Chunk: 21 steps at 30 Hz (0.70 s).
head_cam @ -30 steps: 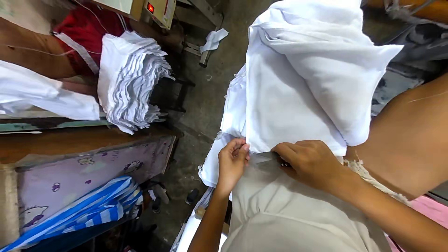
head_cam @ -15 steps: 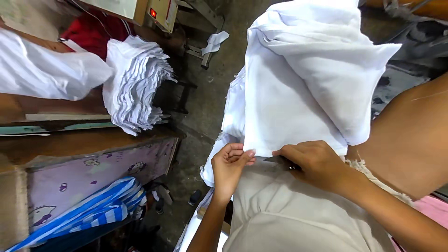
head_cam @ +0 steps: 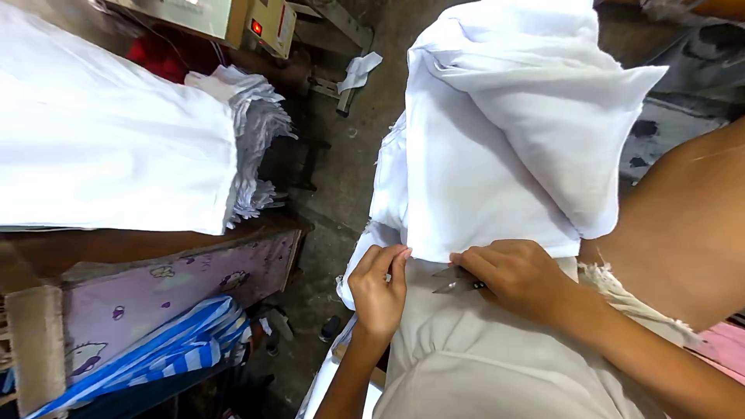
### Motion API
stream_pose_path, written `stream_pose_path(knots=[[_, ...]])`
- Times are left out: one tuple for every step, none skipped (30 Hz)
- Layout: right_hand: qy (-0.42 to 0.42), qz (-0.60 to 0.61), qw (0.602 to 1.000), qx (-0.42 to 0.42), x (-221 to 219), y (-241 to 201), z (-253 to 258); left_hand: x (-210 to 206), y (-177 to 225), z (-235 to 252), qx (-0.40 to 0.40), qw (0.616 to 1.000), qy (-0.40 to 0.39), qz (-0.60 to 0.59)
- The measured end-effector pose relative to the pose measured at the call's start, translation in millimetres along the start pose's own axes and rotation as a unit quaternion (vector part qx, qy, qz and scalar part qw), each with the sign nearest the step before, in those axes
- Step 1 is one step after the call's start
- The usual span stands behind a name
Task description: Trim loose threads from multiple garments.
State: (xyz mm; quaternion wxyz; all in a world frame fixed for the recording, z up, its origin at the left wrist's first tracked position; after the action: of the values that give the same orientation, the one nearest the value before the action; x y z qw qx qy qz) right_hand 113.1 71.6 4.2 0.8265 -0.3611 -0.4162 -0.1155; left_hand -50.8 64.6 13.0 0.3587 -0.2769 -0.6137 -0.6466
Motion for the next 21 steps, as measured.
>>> stream_pose_path(knots=[[0.001,-0.001,1.000,0.000,0,0,0,0,1,0,-0.010,1.000,0.002,0.002],[0.002,-0.002,1.000,-0.001,0,0,-1,1,1,0,-0.017,1.000,0.004,-0.005],[0.001,-0.003,1.000,-0.002,-1,0,-1,2,0,0,-0.018,0.999,0.005,-0.028],[0.001,-0.003,1.000,-0.003,-1,0,-1,2,-3,0,-0.008,0.997,0.001,-0.078],[-0.001,-0.003,1.000,-0.005,-1,0,-1,1,-7,0,0.013,0.988,-0.009,-0.151],[-0.002,-0.004,1.000,-0.008,-2,0,-1,-2,-12,0,0.042,0.970,-0.024,-0.239],[-0.002,-0.004,1.000,-0.010,-3,1,-1,-6,-15,-1,0.071,0.942,-0.040,-0.325],[-0.003,-0.005,1.000,-0.013,-4,1,-1,-11,-18,-1,0.100,0.910,-0.058,-0.398],[-0.005,-0.003,1.000,-0.015,-4,2,-1,-15,-18,-2,0.127,0.877,-0.075,-0.457],[-0.008,0.003,1.000,-0.020,-4,2,-1,-19,-18,-4,0.152,0.848,-0.087,-0.500],[-0.011,0.016,0.999,-0.029,-3,4,-1,-22,-17,-5,0.174,0.827,-0.091,-0.527],[-0.014,0.035,0.998,-0.041,-2,7,0,-23,-15,-6,0.188,0.810,-0.087,-0.549],[-0.018,0.056,0.997,-0.056,0,10,0,-23,-14,-7,0.193,0.796,-0.080,-0.567],[-0.023,0.078,0.994,-0.074,2,14,0,-22,-12,-8,0.187,0.790,-0.072,-0.580],[-0.024,0.093,0.991,-0.090,5,17,1,-20,-11,-8,0.172,0.791,-0.063,-0.584],[-0.025,0.098,0.990,-0.100,7,18,3,-17,-9,-7,0.150,0.798,-0.055,-0.581],[-0.024,0.093,0.990,-0.102,10,18,5,-14,-7,-7,0.124,0.809,-0.048,-0.573],[-0.021,0.081,0.992,-0.098,12,18,8,-11,-4,-6,0.097,0.822,-0.044,-0.560],[-0.015,0.070,0.993,-0.091,14,17,11,-9,-1,-6,0.071,0.835,-0.041,-0.545],[-0.009,0.060,0.995,-0.084,16,16,14,-7,2,-6,0.049,0.848,-0.039,-0.527],[-0.004,0.052,0.996,-0.078,17,14,17,-5,5,-6,0.030,0.860,-0.039,-0.508]])
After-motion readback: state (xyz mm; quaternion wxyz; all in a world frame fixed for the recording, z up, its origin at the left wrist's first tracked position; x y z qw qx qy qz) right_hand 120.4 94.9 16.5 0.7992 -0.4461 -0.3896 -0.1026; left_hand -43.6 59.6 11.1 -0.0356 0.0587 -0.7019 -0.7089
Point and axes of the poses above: each hand's wrist, its own z-axis towards the middle knuckle, its own x-axis out of the back of the hand, y = z × x, the point moved 9 cm from there along z, towards the middle knuckle, and after that the axes turned 4 degrees about -z, right-handed, at the moved point
